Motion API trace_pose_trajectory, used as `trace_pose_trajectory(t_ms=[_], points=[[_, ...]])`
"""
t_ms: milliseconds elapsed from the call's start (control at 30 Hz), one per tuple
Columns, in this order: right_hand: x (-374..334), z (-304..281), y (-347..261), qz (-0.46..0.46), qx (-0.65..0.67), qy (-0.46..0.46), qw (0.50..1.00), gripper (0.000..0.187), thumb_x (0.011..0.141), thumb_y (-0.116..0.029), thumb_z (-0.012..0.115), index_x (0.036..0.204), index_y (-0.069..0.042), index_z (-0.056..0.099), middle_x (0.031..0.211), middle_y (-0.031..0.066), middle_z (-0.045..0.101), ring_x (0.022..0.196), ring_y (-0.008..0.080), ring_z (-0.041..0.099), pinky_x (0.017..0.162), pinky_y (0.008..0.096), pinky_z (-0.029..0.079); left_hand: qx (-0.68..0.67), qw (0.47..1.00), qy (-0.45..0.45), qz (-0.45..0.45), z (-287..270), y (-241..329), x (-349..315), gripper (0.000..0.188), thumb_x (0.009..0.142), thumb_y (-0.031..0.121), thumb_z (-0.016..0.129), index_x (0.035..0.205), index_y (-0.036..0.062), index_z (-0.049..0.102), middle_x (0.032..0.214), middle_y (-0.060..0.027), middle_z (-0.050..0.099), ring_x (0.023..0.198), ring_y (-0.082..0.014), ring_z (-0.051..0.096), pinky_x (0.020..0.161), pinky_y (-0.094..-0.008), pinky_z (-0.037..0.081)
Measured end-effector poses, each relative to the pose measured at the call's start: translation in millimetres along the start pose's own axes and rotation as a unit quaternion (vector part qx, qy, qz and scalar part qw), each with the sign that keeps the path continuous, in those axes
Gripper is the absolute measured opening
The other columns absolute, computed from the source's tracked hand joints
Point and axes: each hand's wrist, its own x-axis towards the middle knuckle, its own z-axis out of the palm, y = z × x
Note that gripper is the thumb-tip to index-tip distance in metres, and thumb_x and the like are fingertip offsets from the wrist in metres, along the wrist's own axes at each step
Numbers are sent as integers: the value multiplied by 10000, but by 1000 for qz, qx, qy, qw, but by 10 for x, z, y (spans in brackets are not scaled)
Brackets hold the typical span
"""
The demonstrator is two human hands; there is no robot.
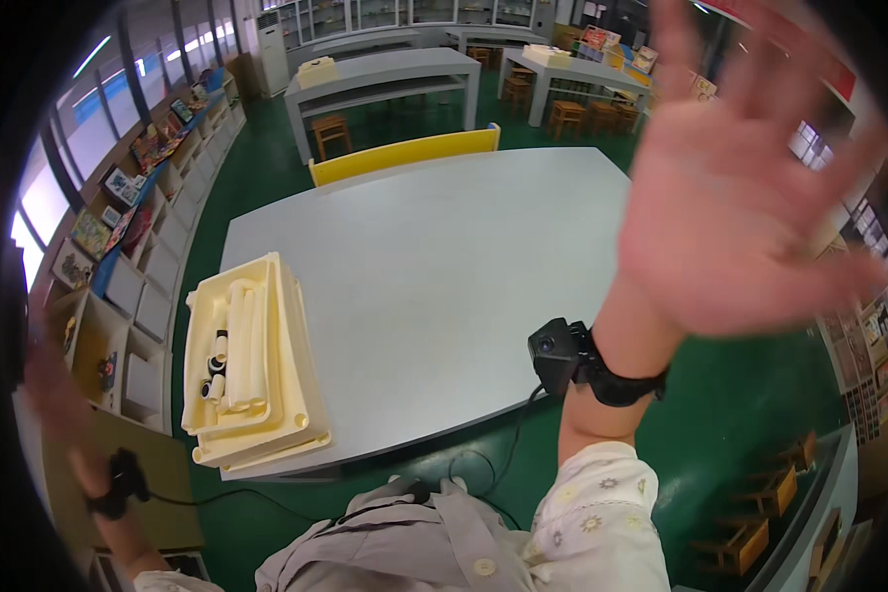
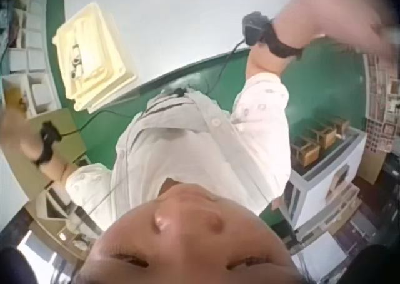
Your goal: Assembling a three-tier plastic storage trolley by connecting trays and poles.
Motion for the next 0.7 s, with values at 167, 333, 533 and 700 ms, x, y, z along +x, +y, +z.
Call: trace_pose_trajectory(t_ms=[167, 333, 533, 700], points=[[-1388, -784, 331, 354, -264, 122, 889, 549, 868, -429, 367, 1224, -11, 379, 1210, 150, 453, 1179, 256, 379, 979, 404, 266, 470, 816, -317, -114, 291, -706, -879, 312, 696, 109, 595, 999, 55, 547, 1192, -132, 428, 1101, -301, 388, 920, -414, 304], [-3388, -869, -257, 801, -239, 108, 539, 386, 850, -361, 482, 1053, -39, 546, 922, 74, 611, 859, 179, 585, 746, 295, 440, 508, 750, -362, -221, -24, -1224, -2299, 452, 745, 300, 601, 1152, 143, 482, 1299, -120, 329, 1206, -311, 292, 934, -537, 267], [-5295, -697, -1534, 714, -570, -147, 380, 454, 709, -140, 599, 1142, -45, 498, 1279, 194, 368, 1190, 332, 336, 962, 409, 303, 456, 763, -327, -323, 173, -1144, -2526, 476, 765, 276, 580, 1199, 178, 412, 1251, -90, 375, 1202, -283, 303, 934, -585, 244], [-4806, -32, -1177, 756, -591, -110, 259, 581, 697, -16, 560, 1251, -78, 397, 1366, 157, 245, 1273, 308, 195, 1016, 392, 237, 517, 740, -319, -290, -37, -1309, -2579, 343, 726, 168, 598, 1045, 135, 477, 990, -30, 542, 1010, -190, 484, 929, -550, 256]])
